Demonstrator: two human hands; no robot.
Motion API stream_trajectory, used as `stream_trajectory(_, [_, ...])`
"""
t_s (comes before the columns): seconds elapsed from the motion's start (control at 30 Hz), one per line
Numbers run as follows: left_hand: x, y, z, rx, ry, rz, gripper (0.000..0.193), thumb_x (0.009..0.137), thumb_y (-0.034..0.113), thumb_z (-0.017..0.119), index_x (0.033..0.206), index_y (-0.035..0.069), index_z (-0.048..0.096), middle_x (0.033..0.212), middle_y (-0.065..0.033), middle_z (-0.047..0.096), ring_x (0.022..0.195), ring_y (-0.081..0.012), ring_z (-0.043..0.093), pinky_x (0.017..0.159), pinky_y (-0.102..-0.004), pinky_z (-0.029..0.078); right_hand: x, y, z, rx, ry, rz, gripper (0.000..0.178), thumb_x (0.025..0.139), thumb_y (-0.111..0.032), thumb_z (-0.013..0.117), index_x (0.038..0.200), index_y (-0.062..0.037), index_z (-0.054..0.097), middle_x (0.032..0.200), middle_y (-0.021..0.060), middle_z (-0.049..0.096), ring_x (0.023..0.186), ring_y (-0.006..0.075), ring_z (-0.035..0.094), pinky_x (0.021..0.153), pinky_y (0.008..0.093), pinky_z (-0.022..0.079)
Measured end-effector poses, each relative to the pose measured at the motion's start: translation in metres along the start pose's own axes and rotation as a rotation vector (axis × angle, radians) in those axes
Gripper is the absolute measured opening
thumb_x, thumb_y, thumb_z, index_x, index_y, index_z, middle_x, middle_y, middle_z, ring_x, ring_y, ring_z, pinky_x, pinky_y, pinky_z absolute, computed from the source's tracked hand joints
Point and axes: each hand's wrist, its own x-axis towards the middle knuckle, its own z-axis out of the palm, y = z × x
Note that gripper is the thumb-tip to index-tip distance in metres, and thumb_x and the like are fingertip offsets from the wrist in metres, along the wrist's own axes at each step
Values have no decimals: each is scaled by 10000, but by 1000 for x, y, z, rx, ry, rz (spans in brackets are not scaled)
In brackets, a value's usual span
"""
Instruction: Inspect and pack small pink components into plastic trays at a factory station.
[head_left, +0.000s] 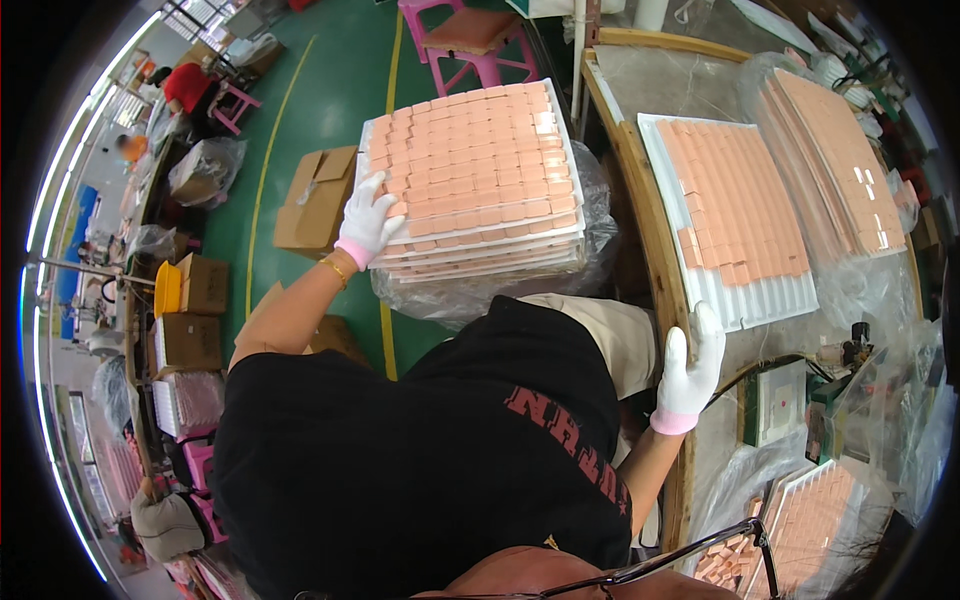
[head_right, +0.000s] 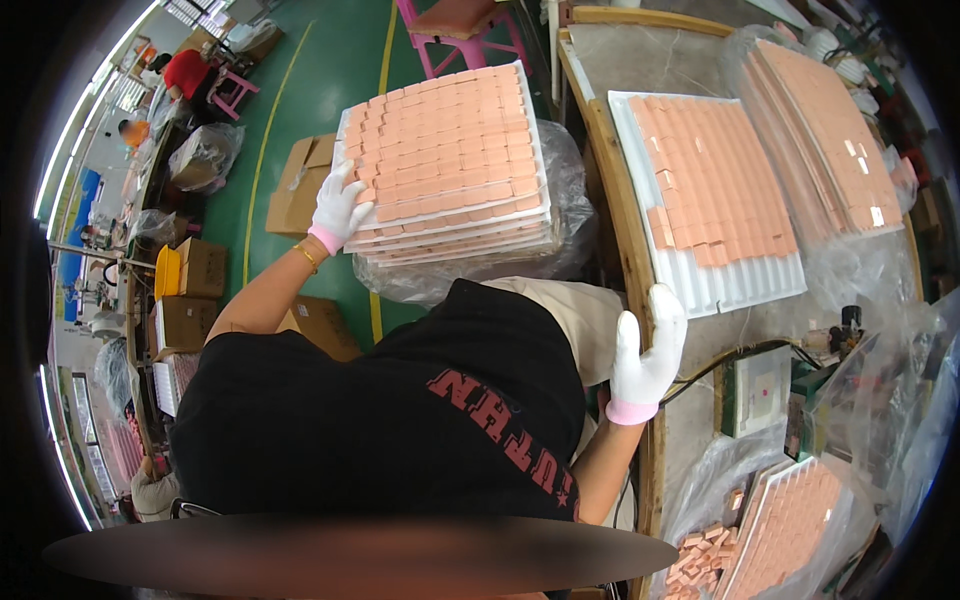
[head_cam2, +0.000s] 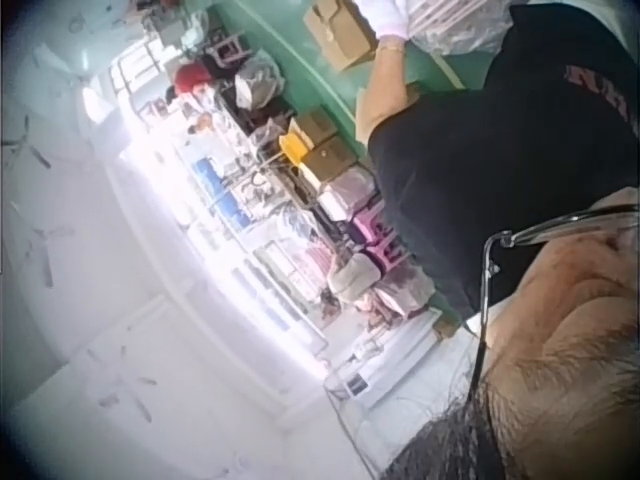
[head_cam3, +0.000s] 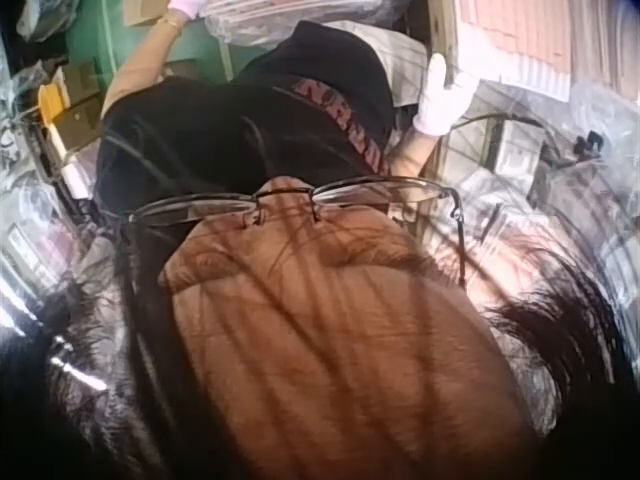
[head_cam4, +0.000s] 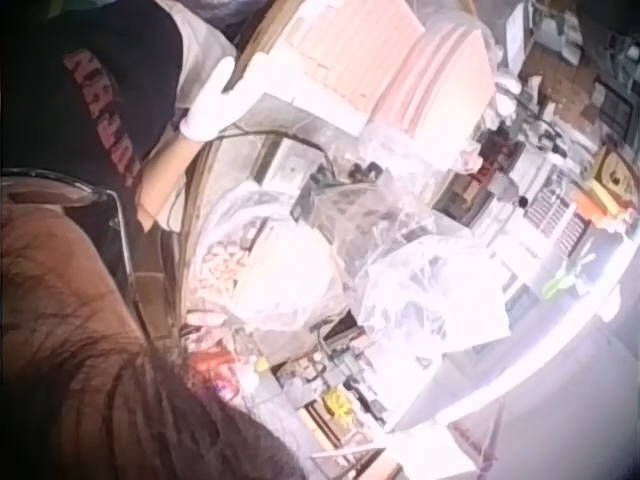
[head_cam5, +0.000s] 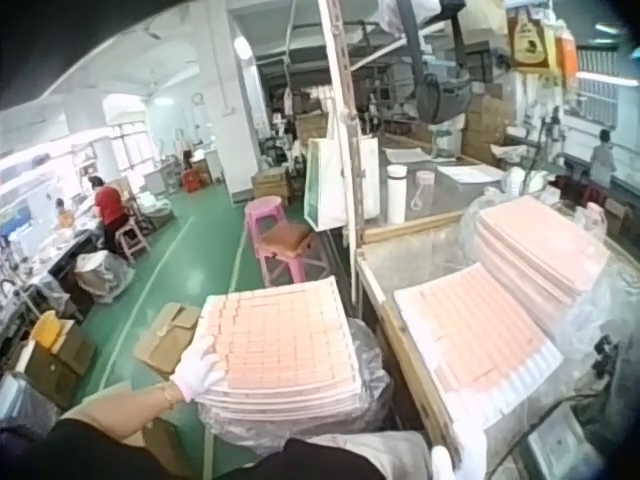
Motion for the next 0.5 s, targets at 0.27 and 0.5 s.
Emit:
stream_trajectory(0.27, [51, 55, -8, -104, 169, -31, 487, 796, 146, 618, 1239, 3, 477, 1384, -281, 353, 1260, -433, 373, 1037, -474, 337, -10, -2, -9, 14, 113, 0, 366, 778, -76, 696, 1121, 8, 602, 1107, 163, 601, 1055, 309, 568, 936, 372, 433])
stream_trajectory(0.5, [213, 267, 71, -958, 40, 233, 270, 807, 146, 656, 1053, 37, 638, 1044, -140, 635, 1010, -308, 575, 905, -388, 443, -54, 2, -58, -207, 258, 161, 372, 755, -82, 722, 1105, -8, 622, 1094, 150, 636, 1038, 301, 591, 926, 372, 446])
